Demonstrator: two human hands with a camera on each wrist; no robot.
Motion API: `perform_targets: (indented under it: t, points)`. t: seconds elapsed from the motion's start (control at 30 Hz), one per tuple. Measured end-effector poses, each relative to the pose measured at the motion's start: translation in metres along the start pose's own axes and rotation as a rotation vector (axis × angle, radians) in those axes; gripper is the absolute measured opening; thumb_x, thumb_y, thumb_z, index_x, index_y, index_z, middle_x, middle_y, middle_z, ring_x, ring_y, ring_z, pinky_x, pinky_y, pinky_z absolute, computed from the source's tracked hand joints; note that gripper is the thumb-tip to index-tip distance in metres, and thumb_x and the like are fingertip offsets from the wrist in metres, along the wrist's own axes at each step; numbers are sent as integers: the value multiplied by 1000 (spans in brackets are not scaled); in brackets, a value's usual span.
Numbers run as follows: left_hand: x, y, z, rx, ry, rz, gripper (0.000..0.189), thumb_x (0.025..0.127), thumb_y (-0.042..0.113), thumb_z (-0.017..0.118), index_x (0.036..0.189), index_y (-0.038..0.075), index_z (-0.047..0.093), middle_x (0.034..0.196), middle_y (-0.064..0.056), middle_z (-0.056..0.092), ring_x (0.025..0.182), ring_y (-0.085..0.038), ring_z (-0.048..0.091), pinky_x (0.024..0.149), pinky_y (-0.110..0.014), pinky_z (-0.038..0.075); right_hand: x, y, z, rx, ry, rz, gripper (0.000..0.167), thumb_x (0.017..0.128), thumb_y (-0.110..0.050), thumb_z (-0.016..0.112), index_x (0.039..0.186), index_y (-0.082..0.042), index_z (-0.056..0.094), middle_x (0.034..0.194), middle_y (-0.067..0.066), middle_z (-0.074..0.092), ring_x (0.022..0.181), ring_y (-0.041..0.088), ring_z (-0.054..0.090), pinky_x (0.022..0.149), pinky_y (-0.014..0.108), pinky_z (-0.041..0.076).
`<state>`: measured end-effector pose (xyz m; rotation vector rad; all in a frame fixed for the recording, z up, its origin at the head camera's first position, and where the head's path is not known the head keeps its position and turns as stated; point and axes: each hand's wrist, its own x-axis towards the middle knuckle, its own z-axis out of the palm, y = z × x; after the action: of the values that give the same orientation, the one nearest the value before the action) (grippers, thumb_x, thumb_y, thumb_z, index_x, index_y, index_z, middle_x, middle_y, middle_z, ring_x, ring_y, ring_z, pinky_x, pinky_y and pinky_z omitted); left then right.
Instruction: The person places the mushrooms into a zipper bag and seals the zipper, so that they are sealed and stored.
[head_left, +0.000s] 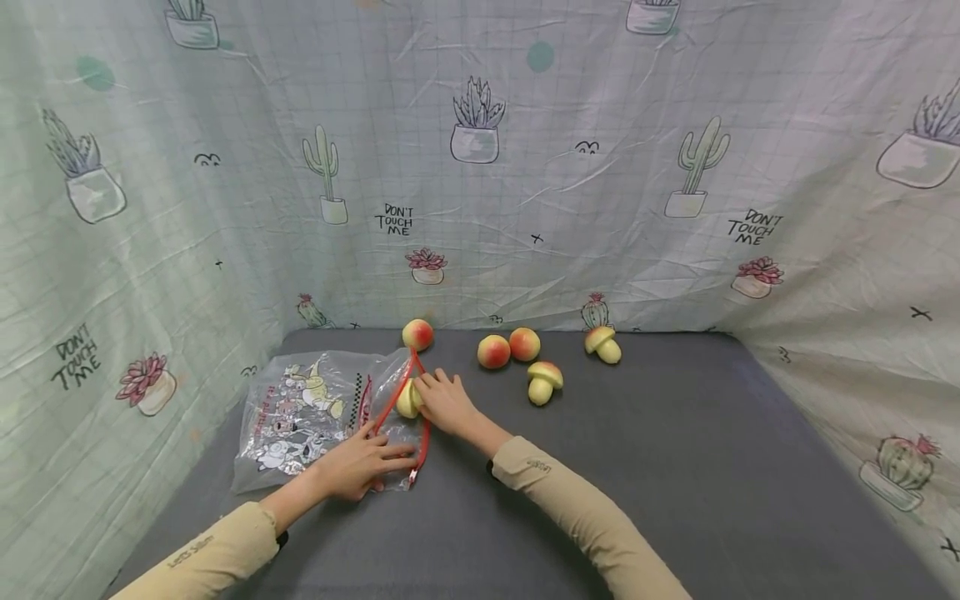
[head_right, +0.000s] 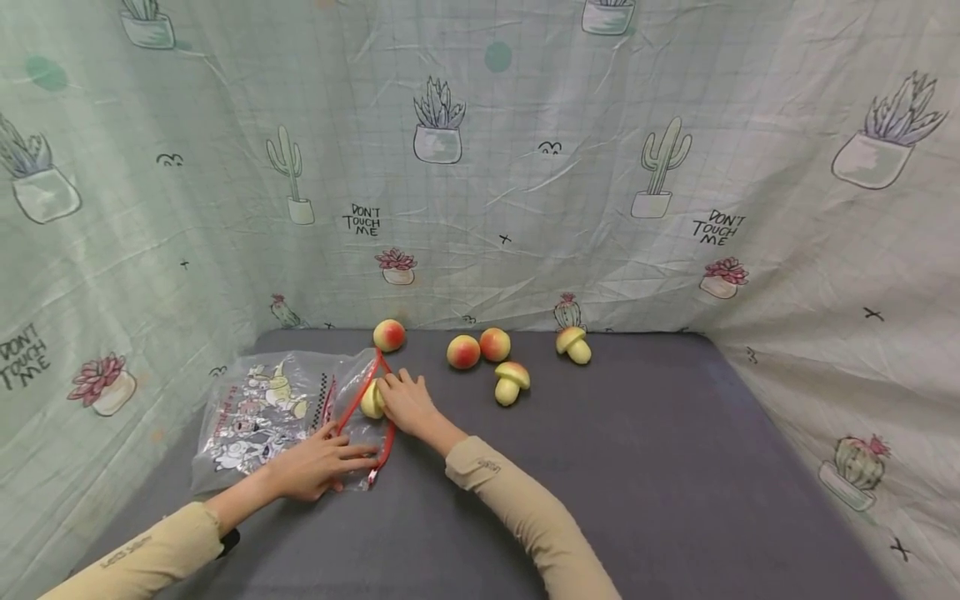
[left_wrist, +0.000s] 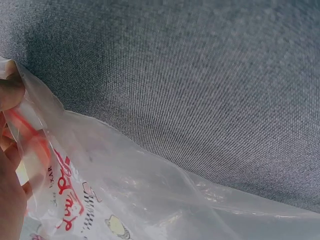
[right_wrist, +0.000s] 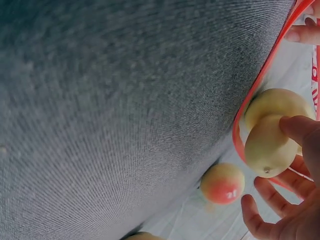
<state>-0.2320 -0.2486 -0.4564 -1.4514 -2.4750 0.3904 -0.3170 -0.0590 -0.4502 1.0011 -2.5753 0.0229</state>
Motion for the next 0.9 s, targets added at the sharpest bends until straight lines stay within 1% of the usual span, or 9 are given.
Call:
perform_targets:
  t: [0.1,0.17,0.3,0.43,0.53,0.6,0.63,0.77,0.9]
  points:
    - [0,1,1,-5,2,-6,65,66,28,72,128,24,50,126,3,52,88,-18,54,87,-51,39,0,1,1,8,-32,14,28,85,-33,56,107,-16,52,107,-1,53,92,17,49,65,33,44]
    - [0,1,2,-11,-2,-10,66,66,28,72,128,24,49,127,3,52,89,-19,54,87,-52,39,0,2,2,11,-34,10,27,85,-32,56,106,-16,54,106,1,50,91,17,49,63,32,44]
    - [0,1,2,-16,-24,-18,65,68,28,71,129,24,49,128,3,52,89,-19,54,88,-53,38,-2,7,0,22,-25,-33,26,86,-27,56,107,-13,57,103,2,49,90,17,50,63,30,46]
    - [0,0,2,5,-38,-19,65,68,29,71,129,25,48,128,4,51,90,-19,54,88,-52,38,-7,12,0,54,-49,-79,27,86,-24,55,110,-11,56,103,2,52,88,17,51,64,30,47]
    - [0,0,2,18,-41,-18,64,69,31,71,129,27,48,129,4,51,89,-19,55,87,-51,38,-12,13,-3,94,-88,-81,31,85,-24,55,114,-11,53,108,2,53,93,18,52,69,33,48]
    - [0,0,1,22,-36,-16,64,68,32,71,128,28,49,129,4,51,89,-20,55,87,-51,39,-15,14,-4,105,-93,-86,32,85,-24,56,115,-12,52,112,2,53,95,19,52,70,35,48]
    - [0,0,1,23,-33,-15,64,68,32,71,128,28,49,129,4,51,89,-20,55,87,-51,39,-17,13,-5,106,-117,-74,33,85,-23,57,116,-13,52,115,3,53,98,20,52,74,37,49]
    - [1,0,0,26,-23,-11,64,67,32,71,127,29,49,128,4,51,89,-20,55,87,-50,39,-24,15,-8,66,-125,-103,33,85,-23,56,118,-17,52,121,1,53,102,20,51,76,37,48]
    - [2,-1,-1,9,-27,-22,64,65,33,71,126,30,50,128,1,52,92,-22,56,87,-51,39,-28,17,-10,39,-147,-131,37,86,-23,54,123,-19,49,128,0,49,108,19,50,79,37,47]
